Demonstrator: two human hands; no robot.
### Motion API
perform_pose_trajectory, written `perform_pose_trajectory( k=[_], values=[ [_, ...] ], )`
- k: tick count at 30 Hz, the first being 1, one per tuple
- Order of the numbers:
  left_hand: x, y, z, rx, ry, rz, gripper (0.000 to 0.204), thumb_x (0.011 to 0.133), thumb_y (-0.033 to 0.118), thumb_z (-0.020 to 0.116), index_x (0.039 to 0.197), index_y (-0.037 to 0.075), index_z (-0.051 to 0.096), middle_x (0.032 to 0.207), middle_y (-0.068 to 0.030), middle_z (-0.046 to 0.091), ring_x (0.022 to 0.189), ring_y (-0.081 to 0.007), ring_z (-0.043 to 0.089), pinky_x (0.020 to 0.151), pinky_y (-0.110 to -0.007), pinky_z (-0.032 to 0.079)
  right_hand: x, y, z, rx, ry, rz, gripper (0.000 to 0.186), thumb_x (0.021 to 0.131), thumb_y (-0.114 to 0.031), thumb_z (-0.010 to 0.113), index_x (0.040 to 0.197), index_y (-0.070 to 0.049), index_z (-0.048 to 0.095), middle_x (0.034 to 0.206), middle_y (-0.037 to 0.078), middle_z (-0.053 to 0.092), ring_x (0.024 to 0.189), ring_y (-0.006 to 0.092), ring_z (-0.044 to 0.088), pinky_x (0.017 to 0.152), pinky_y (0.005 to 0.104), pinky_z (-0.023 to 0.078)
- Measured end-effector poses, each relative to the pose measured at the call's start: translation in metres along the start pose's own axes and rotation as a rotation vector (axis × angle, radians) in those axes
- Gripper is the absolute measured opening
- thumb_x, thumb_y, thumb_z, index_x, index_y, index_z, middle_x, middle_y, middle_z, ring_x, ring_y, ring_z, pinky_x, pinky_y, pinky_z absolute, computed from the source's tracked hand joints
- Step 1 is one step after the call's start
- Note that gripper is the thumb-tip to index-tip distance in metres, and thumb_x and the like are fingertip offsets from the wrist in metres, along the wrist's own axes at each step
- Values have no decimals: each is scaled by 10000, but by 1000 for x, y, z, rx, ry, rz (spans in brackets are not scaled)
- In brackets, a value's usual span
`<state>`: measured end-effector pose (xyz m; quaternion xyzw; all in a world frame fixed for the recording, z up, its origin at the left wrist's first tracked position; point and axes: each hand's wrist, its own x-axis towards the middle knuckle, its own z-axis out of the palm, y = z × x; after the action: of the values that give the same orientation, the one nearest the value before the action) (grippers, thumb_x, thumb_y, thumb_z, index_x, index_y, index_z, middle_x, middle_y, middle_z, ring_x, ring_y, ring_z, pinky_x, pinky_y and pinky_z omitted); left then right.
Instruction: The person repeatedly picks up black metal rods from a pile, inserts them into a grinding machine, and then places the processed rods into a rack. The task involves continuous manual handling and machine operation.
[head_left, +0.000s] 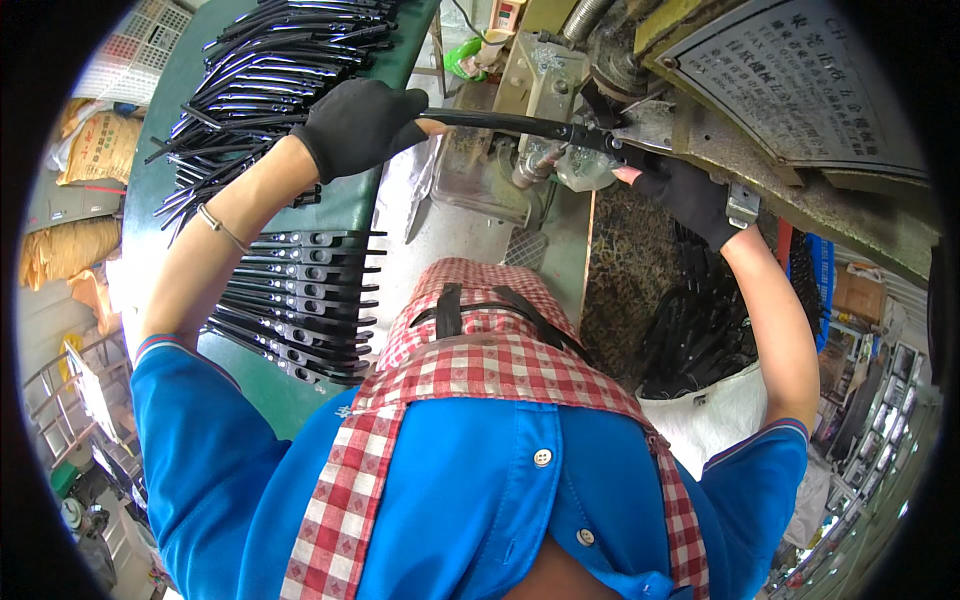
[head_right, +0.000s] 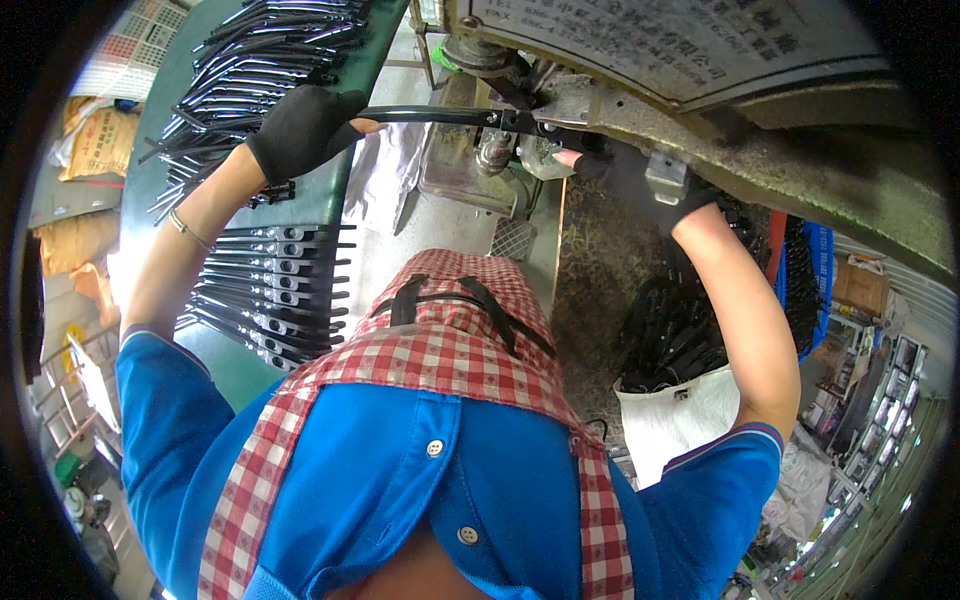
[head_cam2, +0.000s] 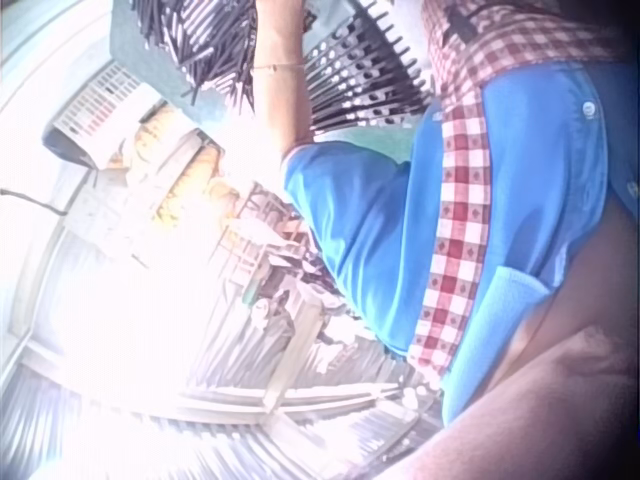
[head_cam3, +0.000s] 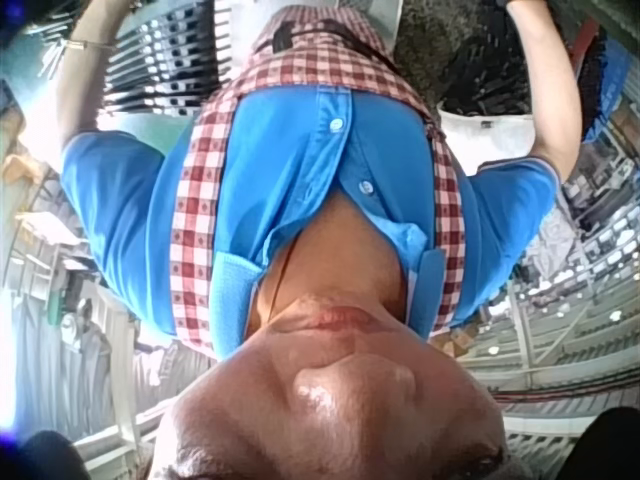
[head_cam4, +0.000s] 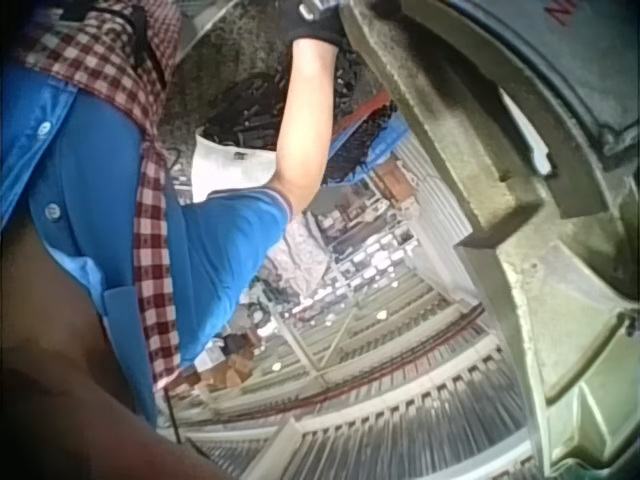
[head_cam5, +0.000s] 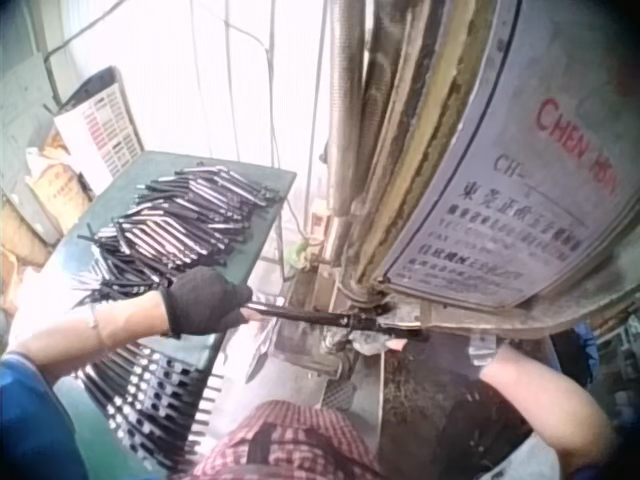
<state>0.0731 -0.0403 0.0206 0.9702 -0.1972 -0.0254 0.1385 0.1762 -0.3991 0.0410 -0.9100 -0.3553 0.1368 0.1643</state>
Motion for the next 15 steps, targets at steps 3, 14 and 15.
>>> perform_pose_trajectory(
  k=[3,14,15],
  values=[
    [4,-5,-2,-108,-79,16,381,955,338,521,825,-8,617,585,-199,538,546,-368,546,543,-414,434,2,5,3,-110,63,-91,571,815,-466,688,1183,-44,575,1090,154,639,1012,302,602,899,409,455],
    [31,4,4,181,41,95,270,864,297,615,1079,134,595,725,-146,636,673,-324,649,625,-411,522,8,21,38,9,-47,144,399,774,-363,740,973,-31,640,787,139,643,716,228,615,678,350,467],
    [33,1,17,169,122,141,262,855,288,623,1077,150,604,750,-123,646,673,-321,651,612,-416,521,4,16,39,-11,-66,177,440,778,-420,722,987,-40,647,821,143,648,752,252,620,718,365,473]
  ],
)
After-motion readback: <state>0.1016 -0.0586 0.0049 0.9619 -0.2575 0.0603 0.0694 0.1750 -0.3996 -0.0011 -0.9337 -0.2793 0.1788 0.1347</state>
